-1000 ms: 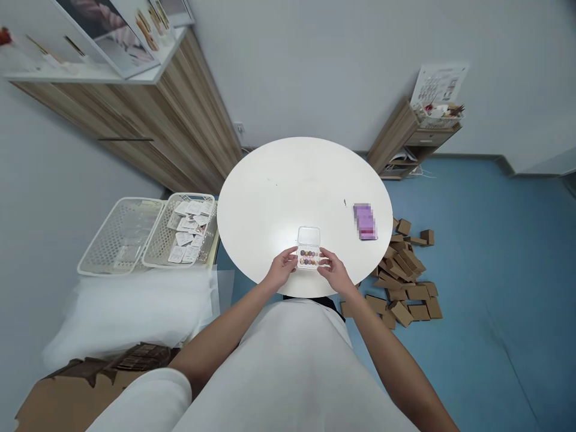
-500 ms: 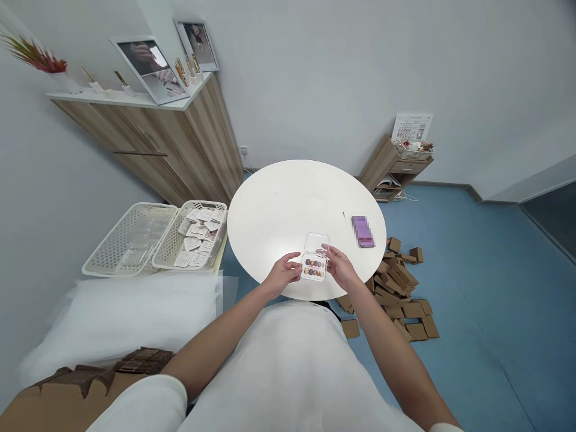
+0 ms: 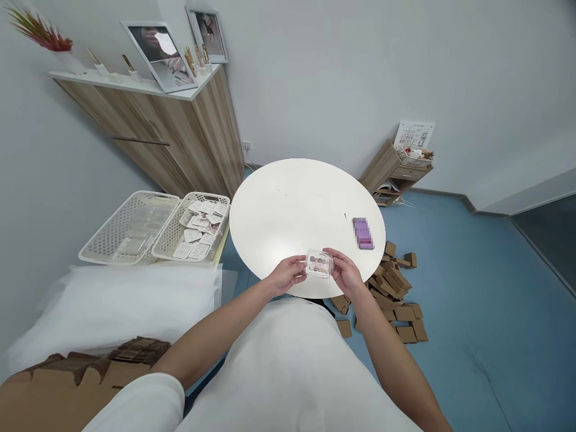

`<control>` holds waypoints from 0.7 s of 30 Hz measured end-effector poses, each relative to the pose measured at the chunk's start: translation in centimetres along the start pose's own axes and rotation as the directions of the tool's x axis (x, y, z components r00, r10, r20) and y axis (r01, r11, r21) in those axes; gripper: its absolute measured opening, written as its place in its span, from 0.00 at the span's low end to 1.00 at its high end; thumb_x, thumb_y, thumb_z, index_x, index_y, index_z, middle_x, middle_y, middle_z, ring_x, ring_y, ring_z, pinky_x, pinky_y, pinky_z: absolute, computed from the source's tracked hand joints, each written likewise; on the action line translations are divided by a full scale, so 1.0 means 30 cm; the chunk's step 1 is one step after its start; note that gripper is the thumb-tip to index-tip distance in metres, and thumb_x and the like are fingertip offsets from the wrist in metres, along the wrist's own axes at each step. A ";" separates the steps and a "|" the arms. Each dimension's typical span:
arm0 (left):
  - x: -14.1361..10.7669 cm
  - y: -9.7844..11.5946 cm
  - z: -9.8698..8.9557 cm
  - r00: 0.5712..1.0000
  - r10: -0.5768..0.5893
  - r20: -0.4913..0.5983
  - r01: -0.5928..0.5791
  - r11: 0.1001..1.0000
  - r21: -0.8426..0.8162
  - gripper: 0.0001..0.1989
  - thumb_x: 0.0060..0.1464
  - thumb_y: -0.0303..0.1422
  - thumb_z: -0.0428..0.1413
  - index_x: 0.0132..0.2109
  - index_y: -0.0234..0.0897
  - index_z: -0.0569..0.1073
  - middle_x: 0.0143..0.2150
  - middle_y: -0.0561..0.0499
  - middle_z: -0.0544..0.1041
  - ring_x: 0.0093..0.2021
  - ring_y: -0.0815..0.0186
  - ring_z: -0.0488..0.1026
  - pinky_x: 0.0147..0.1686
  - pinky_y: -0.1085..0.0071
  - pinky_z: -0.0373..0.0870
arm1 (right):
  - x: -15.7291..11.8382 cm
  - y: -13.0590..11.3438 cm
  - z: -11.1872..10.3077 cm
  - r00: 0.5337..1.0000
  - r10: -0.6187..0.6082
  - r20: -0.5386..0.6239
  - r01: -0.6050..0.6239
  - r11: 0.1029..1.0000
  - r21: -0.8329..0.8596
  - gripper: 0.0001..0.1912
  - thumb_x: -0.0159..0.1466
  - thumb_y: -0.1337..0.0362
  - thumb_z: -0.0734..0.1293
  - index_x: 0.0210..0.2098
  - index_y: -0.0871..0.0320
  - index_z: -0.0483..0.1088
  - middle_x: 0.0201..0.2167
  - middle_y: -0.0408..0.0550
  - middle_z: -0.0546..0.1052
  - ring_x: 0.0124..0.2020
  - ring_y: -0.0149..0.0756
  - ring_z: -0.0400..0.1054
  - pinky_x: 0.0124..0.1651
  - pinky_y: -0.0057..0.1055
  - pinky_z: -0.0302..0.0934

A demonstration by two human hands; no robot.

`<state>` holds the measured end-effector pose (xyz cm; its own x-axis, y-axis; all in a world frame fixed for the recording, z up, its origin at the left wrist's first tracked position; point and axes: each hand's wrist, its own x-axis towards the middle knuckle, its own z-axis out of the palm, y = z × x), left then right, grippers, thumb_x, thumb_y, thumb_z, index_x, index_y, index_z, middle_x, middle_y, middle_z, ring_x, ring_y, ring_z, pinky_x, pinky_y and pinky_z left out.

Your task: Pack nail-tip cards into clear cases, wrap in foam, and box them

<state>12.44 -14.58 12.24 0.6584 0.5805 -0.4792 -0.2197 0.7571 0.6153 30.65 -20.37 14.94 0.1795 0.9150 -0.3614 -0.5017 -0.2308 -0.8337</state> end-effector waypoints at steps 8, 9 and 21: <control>0.013 -0.021 0.027 1.000 0.021 -0.021 -0.022 1.000 -0.020 0.18 0.43 0.32 0.62 0.43 0.35 0.70 0.38 0.47 0.74 0.32 0.73 0.71 0.37 0.72 0.69 | -0.085 0.012 -0.001 0.997 0.031 -0.072 -0.031 0.999 -0.007 0.24 0.54 0.54 0.66 0.50 0.48 0.63 0.49 0.45 0.71 0.46 0.38 0.68 0.46 0.39 0.64; 0.014 -0.021 0.027 0.999 0.029 -0.028 -0.029 0.999 -0.014 0.18 0.43 0.32 0.62 0.43 0.36 0.70 0.39 0.46 0.74 0.33 0.73 0.71 0.38 0.72 0.69 | -0.098 0.016 -0.003 0.996 0.056 -0.075 -0.058 0.998 -0.020 0.25 0.54 0.54 0.66 0.50 0.47 0.62 0.49 0.45 0.70 0.45 0.38 0.68 0.46 0.39 0.65; 0.016 -0.055 0.076 0.999 -0.009 0.034 0.008 0.999 0.042 0.17 0.45 0.33 0.60 0.43 0.36 0.70 0.42 0.45 0.73 0.36 0.70 0.71 0.39 0.70 0.68 | -0.181 0.045 -0.058 0.972 0.050 -0.228 -0.038 0.998 0.058 0.23 0.49 0.58 0.71 0.43 0.53 0.65 0.39 0.46 0.75 0.37 0.37 0.72 0.45 0.41 0.65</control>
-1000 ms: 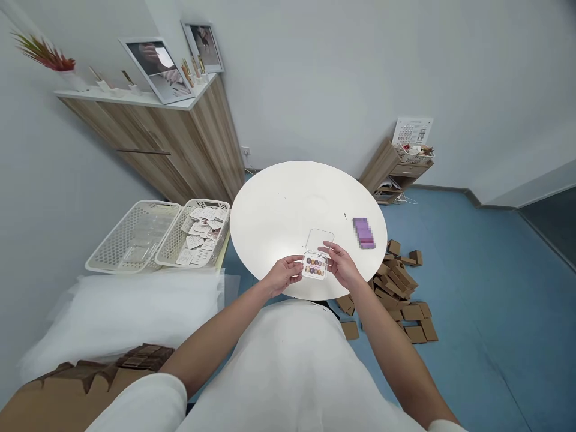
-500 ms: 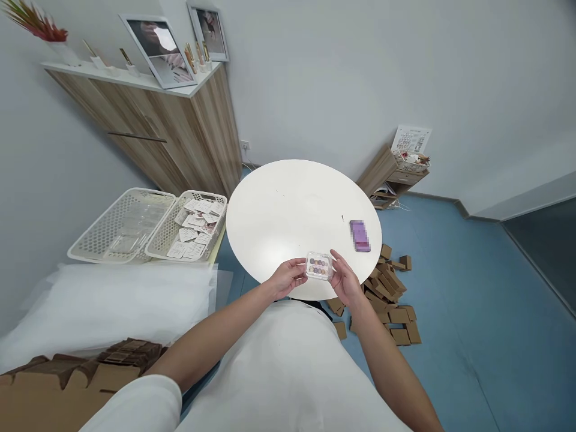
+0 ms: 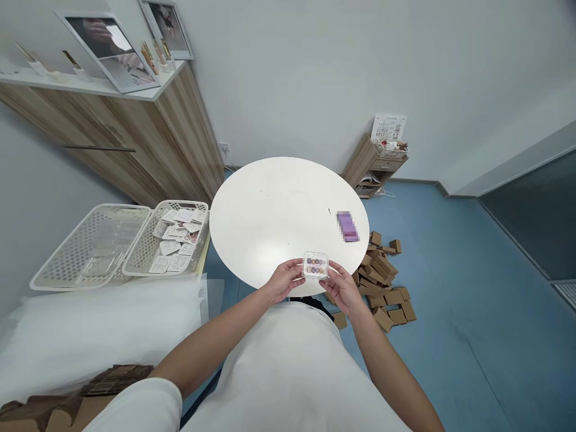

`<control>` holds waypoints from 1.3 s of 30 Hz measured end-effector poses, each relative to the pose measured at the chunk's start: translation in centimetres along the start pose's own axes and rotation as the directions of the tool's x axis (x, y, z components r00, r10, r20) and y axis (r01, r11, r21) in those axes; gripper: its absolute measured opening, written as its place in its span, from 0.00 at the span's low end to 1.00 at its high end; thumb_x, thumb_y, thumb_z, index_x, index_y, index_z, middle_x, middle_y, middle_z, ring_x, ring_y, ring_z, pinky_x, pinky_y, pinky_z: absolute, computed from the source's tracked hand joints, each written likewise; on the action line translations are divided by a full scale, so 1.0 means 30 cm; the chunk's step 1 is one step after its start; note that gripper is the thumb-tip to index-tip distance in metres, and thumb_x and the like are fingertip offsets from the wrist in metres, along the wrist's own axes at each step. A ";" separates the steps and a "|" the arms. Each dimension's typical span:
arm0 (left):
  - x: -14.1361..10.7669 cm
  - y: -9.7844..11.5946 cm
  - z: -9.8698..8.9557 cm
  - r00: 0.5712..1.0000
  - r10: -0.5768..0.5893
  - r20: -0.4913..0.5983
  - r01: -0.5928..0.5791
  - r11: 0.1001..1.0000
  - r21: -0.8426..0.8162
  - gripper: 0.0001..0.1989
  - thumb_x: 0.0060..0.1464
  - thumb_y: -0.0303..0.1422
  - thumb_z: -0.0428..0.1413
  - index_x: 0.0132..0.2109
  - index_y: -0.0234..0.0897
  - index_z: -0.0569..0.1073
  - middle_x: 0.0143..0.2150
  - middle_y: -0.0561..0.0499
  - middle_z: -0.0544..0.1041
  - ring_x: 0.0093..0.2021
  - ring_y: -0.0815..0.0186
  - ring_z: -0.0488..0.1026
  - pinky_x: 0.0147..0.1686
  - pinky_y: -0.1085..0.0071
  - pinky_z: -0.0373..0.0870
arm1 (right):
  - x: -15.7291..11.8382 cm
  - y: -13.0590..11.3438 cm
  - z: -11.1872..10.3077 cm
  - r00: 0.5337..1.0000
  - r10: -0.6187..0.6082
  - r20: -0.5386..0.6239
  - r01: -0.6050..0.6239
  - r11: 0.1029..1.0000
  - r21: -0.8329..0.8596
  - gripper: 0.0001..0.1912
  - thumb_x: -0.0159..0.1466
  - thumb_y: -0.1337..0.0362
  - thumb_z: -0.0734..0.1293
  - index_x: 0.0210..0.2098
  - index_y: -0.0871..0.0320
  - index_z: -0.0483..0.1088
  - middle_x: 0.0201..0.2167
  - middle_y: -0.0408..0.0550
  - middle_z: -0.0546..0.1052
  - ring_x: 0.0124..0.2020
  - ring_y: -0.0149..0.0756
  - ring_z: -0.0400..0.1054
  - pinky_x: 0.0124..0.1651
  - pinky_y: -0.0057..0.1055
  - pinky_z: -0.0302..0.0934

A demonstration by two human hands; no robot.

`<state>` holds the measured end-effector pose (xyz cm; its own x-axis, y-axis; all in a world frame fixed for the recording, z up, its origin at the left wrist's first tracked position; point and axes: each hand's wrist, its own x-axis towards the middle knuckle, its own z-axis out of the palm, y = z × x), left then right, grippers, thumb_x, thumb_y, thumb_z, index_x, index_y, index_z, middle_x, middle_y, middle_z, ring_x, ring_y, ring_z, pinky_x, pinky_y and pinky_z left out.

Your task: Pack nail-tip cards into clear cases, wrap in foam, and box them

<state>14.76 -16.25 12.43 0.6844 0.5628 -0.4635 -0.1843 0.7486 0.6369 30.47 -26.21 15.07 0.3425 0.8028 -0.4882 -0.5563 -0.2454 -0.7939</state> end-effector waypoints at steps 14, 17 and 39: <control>-0.040 -0.013 0.009 0.990 0.120 0.077 -0.143 0.874 0.464 0.18 0.47 0.44 0.55 0.38 0.34 0.73 0.34 0.45 0.76 0.35 0.65 0.72 0.37 0.69 0.64 | 0.005 0.007 0.033 0.993 -0.117 0.000 0.115 0.979 -0.170 0.23 0.47 0.59 0.71 0.43 0.52 0.65 0.42 0.46 0.72 0.42 0.36 0.68 0.45 0.39 0.65; -0.036 -0.016 0.011 0.982 0.175 0.076 -0.189 0.845 0.501 0.16 0.48 0.44 0.55 0.36 0.34 0.73 0.32 0.47 0.76 0.34 0.65 0.72 0.37 0.69 0.64 | 0.018 0.007 0.037 0.993 -0.119 0.015 0.120 0.976 -0.182 0.27 0.47 0.60 0.72 0.45 0.51 0.64 0.40 0.46 0.72 0.41 0.37 0.68 0.45 0.40 0.65; 0.055 -0.130 0.136 0.922 0.308 -0.234 -0.064 0.718 0.693 0.16 0.49 0.44 0.52 0.35 0.35 0.71 0.28 0.51 0.71 0.27 0.70 0.67 0.28 0.74 0.61 | 0.183 -0.011 -0.135 0.991 0.010 0.133 0.012 0.987 -0.163 0.23 0.46 0.62 0.71 0.42 0.52 0.64 0.36 0.44 0.72 0.38 0.36 0.69 0.43 0.39 0.64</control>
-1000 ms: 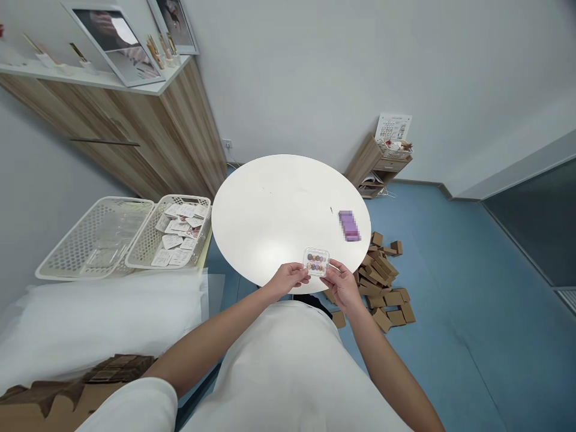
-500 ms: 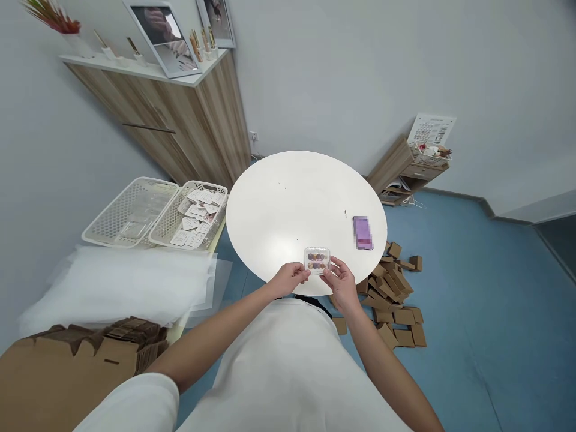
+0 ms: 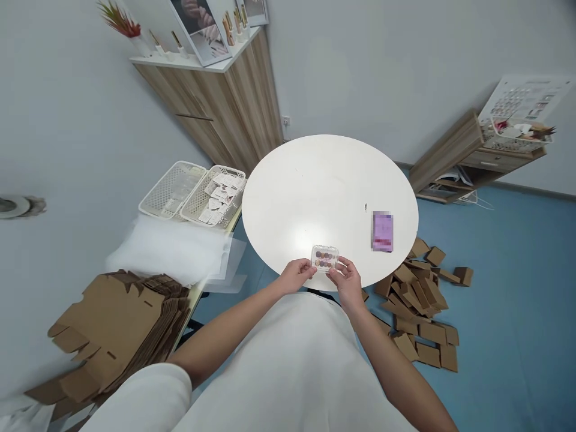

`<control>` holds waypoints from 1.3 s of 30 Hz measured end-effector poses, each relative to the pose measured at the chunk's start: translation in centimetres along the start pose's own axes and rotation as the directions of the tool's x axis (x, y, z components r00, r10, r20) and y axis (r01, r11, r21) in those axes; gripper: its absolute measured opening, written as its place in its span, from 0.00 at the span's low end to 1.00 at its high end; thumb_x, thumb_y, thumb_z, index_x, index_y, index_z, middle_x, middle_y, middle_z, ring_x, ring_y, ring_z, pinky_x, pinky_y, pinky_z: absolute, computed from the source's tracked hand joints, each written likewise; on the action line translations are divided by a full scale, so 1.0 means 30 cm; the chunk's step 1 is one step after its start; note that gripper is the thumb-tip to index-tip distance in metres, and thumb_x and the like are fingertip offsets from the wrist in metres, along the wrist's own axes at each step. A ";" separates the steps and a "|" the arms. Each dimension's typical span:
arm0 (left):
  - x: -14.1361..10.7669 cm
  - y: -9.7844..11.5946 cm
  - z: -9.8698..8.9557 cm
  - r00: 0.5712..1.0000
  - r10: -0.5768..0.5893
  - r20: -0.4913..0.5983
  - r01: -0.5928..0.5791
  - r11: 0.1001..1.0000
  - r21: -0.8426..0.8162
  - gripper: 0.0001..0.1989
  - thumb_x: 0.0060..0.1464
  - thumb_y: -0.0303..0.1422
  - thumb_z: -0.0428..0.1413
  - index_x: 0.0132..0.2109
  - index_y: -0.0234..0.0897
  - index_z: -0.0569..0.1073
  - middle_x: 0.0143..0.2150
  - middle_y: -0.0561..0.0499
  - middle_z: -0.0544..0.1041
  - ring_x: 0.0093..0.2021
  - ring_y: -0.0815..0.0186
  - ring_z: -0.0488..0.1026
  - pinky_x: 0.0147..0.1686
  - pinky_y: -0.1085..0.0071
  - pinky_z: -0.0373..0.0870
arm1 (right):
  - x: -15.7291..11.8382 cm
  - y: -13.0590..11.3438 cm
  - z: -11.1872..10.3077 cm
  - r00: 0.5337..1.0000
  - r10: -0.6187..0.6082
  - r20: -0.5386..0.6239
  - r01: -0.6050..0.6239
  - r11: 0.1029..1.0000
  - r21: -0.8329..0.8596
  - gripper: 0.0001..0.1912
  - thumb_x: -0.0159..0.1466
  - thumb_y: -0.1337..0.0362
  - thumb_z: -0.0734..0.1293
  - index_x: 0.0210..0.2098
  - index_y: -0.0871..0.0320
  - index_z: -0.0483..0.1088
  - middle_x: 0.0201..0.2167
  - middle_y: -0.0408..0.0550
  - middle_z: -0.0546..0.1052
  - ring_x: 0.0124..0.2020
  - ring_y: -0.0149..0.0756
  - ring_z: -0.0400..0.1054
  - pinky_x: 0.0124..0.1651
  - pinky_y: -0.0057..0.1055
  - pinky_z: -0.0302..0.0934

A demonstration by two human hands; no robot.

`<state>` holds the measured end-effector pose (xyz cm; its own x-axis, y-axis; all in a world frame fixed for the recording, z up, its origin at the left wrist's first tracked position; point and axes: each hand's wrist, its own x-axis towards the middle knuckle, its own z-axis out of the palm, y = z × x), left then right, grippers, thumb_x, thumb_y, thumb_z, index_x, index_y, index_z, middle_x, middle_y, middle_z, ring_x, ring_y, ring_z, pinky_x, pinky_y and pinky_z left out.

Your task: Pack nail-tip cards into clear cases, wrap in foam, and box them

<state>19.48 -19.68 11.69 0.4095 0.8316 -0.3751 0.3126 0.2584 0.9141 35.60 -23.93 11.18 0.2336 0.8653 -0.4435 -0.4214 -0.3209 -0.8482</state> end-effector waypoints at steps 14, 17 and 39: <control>-0.008 0.016 0.059 0.990 0.035 -0.134 -0.045 0.996 -0.071 0.27 0.50 0.38 0.55 0.58 0.42 0.60 0.51 0.44 0.65 0.47 0.62 0.67 0.45 0.64 0.66 | 0.080 -0.018 -0.060 0.997 0.034 0.065 -0.027 0.993 -0.118 0.25 0.50 0.60 0.68 0.47 0.53 0.61 0.44 0.49 0.69 0.44 0.38 0.67 0.46 0.38 0.63; -0.004 0.009 0.053 0.987 0.031 -0.159 -0.041 0.998 -0.055 0.28 0.51 0.38 0.54 0.59 0.43 0.58 0.51 0.44 0.64 0.48 0.62 0.66 0.46 0.63 0.66 | 0.086 -0.020 -0.039 0.994 0.001 0.113 0.021 0.980 -0.197 0.26 0.52 0.59 0.66 0.50 0.54 0.60 0.50 0.51 0.66 0.46 0.38 0.65 0.48 0.39 0.61; 0.083 -0.149 -0.402 0.961 -0.100 -0.258 0.121 0.990 0.070 0.29 0.52 0.39 0.51 0.60 0.42 0.54 0.54 0.44 0.59 0.52 0.61 0.62 0.48 0.64 0.65 | 0.291 0.115 0.386 0.964 0.097 0.248 0.088 0.762 -0.641 0.26 0.57 0.60 0.61 0.55 0.49 0.57 0.45 0.48 0.65 0.43 0.35 0.64 0.49 0.41 0.60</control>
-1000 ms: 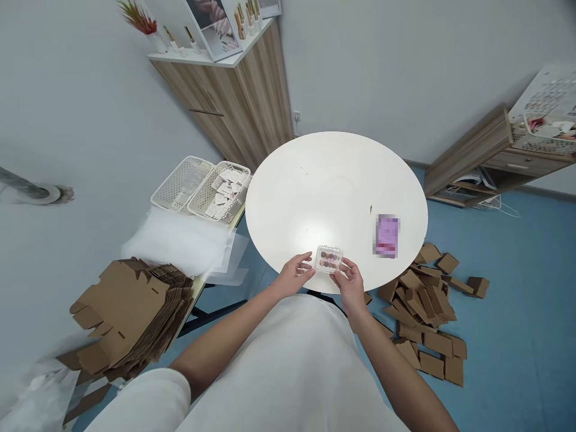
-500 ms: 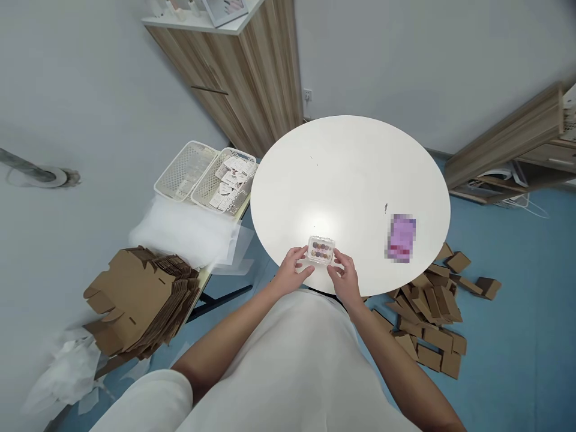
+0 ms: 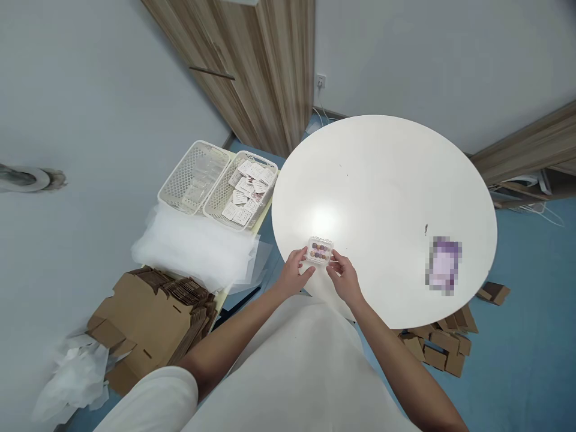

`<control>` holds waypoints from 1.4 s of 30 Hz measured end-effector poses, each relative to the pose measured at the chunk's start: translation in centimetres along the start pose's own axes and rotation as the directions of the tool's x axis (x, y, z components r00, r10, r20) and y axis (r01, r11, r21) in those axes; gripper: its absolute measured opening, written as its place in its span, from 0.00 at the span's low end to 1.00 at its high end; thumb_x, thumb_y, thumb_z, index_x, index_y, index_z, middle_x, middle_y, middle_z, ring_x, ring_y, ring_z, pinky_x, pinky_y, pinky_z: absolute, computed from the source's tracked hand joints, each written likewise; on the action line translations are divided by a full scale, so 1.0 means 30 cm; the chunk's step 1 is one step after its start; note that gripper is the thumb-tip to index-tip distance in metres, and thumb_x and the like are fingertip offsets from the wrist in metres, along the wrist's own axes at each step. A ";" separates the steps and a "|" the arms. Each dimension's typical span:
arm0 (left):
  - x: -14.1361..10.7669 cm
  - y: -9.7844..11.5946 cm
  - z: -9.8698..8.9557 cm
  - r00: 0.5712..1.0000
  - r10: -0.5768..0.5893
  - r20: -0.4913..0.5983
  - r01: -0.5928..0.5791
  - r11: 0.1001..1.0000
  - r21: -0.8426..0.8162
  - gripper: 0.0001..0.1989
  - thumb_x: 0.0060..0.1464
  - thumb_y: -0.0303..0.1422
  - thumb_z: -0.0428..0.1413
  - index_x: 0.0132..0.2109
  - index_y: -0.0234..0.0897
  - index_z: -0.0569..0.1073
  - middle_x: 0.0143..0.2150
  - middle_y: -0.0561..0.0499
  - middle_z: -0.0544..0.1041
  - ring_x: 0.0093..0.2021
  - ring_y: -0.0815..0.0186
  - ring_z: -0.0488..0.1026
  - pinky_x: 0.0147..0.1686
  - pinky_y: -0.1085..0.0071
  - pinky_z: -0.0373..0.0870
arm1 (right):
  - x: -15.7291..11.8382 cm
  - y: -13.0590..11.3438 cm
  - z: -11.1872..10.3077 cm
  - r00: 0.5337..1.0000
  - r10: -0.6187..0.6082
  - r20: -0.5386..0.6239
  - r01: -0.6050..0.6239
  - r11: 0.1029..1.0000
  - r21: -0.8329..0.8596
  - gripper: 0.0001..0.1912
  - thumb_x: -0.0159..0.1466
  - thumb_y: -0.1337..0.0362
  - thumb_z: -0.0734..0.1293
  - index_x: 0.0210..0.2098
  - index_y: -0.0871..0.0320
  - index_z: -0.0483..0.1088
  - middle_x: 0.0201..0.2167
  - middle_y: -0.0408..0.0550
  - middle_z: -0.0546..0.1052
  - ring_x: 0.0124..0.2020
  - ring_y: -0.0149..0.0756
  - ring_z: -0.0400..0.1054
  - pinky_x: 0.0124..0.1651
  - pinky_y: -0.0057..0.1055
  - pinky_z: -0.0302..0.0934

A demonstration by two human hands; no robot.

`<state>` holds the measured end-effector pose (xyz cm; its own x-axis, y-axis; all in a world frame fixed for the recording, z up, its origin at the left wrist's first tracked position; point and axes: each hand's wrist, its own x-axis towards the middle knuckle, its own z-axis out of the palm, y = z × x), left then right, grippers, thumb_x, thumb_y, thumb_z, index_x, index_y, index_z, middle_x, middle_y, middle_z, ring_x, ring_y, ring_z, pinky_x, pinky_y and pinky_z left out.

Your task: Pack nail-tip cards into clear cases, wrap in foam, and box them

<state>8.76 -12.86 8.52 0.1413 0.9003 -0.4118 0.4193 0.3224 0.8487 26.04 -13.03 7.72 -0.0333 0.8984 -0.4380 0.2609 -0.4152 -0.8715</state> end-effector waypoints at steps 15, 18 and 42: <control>0.340 -0.147 -0.295 0.997 0.050 -0.065 -0.044 0.996 0.082 0.29 0.52 0.38 0.51 0.60 0.41 0.53 0.53 0.45 0.58 0.53 0.60 0.60 0.51 0.62 0.61 | 0.359 -0.130 0.324 0.998 -0.016 0.053 0.029 0.964 -0.264 0.31 0.55 0.65 0.62 0.58 0.51 0.52 0.53 0.52 0.58 0.46 0.38 0.64 0.51 0.41 0.60; 0.368 -0.151 -0.306 0.995 0.066 -0.072 -0.054 0.988 0.148 0.28 0.51 0.36 0.51 0.59 0.38 0.55 0.54 0.44 0.59 0.56 0.58 0.57 0.54 0.60 0.57 | 0.387 -0.134 0.338 0.998 -0.016 0.060 0.036 0.937 -0.347 0.29 0.54 0.65 0.62 0.56 0.52 0.56 0.52 0.52 0.58 0.51 0.40 0.59 0.53 0.43 0.58; 0.108 -0.142 -0.255 0.983 0.075 -0.170 -0.032 0.970 0.239 0.26 0.53 0.39 0.49 0.58 0.38 0.56 0.60 0.43 0.54 0.60 0.56 0.52 0.55 0.58 0.56 | 0.105 -0.135 0.165 0.996 -0.005 0.085 0.019 0.988 -0.154 0.26 0.56 0.62 0.62 0.54 0.50 0.55 0.55 0.50 0.59 0.43 0.33 0.67 0.49 0.38 0.61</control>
<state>0.58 -9.06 6.12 0.0181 0.9584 -0.2850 0.6170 0.2136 0.7574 20.12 -9.24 8.78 -0.1168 0.8852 -0.4504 0.4053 -0.3715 -0.8353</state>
